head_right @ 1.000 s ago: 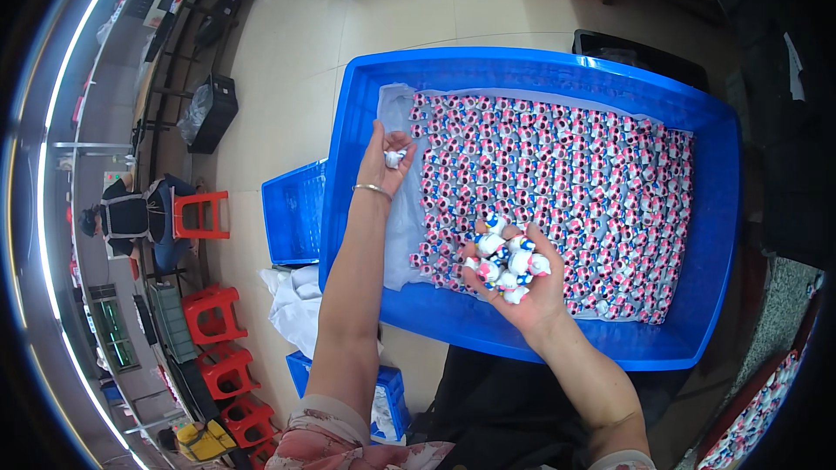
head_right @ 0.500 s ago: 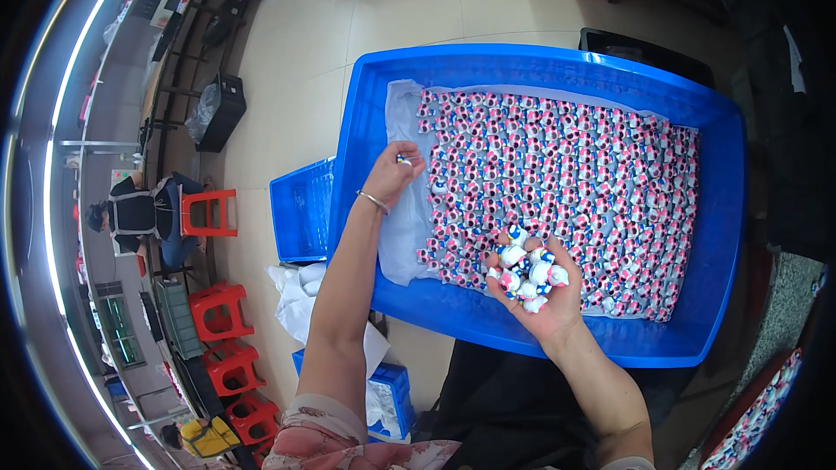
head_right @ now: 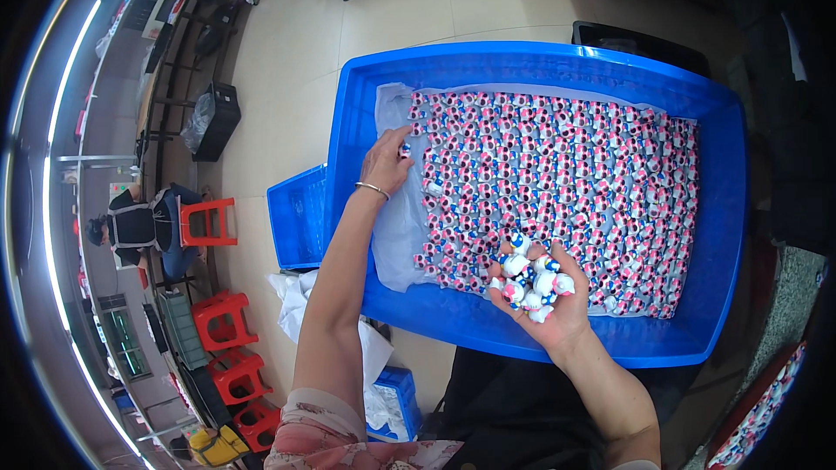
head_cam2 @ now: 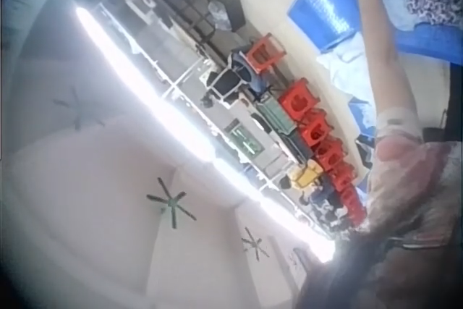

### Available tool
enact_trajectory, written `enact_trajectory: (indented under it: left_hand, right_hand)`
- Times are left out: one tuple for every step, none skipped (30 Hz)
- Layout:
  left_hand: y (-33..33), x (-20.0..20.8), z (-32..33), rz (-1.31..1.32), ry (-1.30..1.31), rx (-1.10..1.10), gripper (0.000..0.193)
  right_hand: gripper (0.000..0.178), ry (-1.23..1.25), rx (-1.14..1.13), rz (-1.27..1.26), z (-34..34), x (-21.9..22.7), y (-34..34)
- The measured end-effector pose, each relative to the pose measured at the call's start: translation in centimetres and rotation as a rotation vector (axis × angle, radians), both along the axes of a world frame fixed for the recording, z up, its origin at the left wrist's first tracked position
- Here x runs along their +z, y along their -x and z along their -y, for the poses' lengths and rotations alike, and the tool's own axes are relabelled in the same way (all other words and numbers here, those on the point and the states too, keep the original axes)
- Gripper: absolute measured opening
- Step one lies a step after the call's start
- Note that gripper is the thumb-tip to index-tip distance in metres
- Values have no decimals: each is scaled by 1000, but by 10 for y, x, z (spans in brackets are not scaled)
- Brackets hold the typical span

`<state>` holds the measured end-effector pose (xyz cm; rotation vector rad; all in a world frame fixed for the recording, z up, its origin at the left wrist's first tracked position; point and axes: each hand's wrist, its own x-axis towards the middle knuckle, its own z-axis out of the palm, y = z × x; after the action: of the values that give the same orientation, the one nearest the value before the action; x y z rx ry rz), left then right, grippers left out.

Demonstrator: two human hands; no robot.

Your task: Sorting small toy components into bins and lining them with plastic sheets.

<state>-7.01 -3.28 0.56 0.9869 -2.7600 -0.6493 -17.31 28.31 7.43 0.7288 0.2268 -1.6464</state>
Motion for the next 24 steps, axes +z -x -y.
enact_trajectory:
  left_hand:
    - [3,2,-3,16,63,-36,40]
    - [3,5,-4,34,130,-69,44]
    - [3,2,-2,32,129,-70,44]
    - [3,-4,1,23,199,-138,46]
    - [3,-9,3,21,262,-204,49]
    - [1,-14,4,27,255,-200,49]
    - [-1,-18,6,-26,216,-165,47]
    - [0,-16,2,-86,173,-134,46]
    - [-2,-13,-1,-83,165,-132,46]
    - [-6,-8,-2,-99,202,-125,41]
    - [-5,-2,-4,-120,243,-121,36]
    - [-7,1,-10,-120,240,-121,36]
    - [-12,5,-20,-161,134,-198,32]
    - [-16,9,-28,-202,28,-281,29]
    - [-18,12,-36,-203,32,-281,29]
    - [-17,14,-45,-144,33,-265,28]
    - [-16,16,-51,-85,40,-242,27]
    - [-17,13,-53,-86,48,-237,27]
    - [-18,6,-54,-54,57,-209,28]
    - [-17,4,-56,-23,61,-185,29]
    - [-16,1,-58,-2,64,-161,28]
    - [-18,-1,-58,-2,62,-160,28]
    - [-17,0,-55,-65,22,-151,26]
    - [-17,0,-52,-128,-20,-140,25]
  right_hand:
    - [34,1,3,-15,-1,0,1]
    - [34,0,2,-17,-2,2,2]
    - [34,-14,8,-24,-2,4,2]
    - [34,-29,14,-32,-2,6,3]
    - [34,-35,18,-26,-1,3,2]
    - [34,-36,23,-36,0,0,2]
    - [34,-37,30,-45,2,-2,1]
    - [34,-46,30,-42,1,-1,1]
    - [34,-34,19,-40,0,0,1]
    - [34,-21,9,-37,-1,1,0]
    - [33,-14,-2,-36,-2,1,0]
    - [33,-17,-2,-36,-3,0,0]
    - [33,-15,0,-38,-4,1,0]
    - [33,-11,-4,-41,-4,1,-1]
    - [33,-7,-3,-43,-3,0,-2]
    - [33,-11,0,-39,-3,0,-2]
    - [33,-8,9,-34,-2,1,-3]
    - [33,0,14,-36,-1,2,-5]
    - [33,15,25,-40,0,3,-6]
    - [33,24,31,-44,0,4,-7]
    - [33,19,28,-34,-1,6,-8]
    - [33,17,28,-34,-4,7,-8]
    - [33,16,19,-34,-5,8,-8]
    - [33,13,10,-32,-7,8,-8]
